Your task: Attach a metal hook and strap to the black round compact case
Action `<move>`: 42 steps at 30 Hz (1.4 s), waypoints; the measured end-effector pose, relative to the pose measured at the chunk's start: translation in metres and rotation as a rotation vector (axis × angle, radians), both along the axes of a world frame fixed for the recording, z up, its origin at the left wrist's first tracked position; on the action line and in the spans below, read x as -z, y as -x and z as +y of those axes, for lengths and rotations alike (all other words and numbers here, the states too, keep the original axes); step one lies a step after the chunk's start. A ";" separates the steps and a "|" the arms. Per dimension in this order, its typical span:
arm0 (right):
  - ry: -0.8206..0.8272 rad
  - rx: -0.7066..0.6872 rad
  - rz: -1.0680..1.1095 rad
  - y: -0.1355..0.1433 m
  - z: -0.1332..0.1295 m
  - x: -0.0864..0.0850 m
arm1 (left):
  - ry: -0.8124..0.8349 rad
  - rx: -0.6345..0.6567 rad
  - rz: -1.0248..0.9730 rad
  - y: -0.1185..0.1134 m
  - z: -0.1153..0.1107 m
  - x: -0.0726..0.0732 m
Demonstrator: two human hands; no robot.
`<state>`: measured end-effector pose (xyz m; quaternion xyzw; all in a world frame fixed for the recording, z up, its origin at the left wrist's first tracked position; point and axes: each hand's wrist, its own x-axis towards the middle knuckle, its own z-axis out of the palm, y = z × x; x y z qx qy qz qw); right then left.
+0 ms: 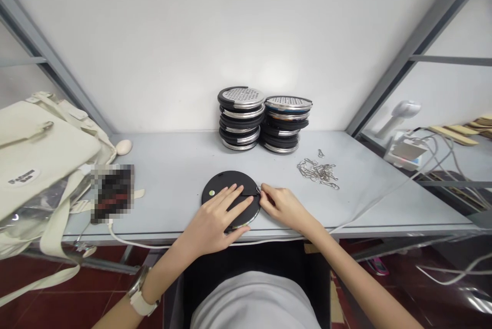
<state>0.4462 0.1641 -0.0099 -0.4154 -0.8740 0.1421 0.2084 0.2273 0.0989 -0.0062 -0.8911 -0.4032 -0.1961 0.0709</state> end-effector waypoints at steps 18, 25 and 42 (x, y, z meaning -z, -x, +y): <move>0.000 0.002 0.021 0.000 -0.001 0.000 | 0.012 -0.001 0.011 0.000 0.000 0.000; 0.018 -0.014 0.033 -0.001 -0.001 -0.001 | 0.013 -0.028 0.019 0.000 0.000 0.000; -0.011 -0.011 -0.075 -0.002 0.003 0.002 | 0.027 0.011 -0.018 0.003 0.001 0.000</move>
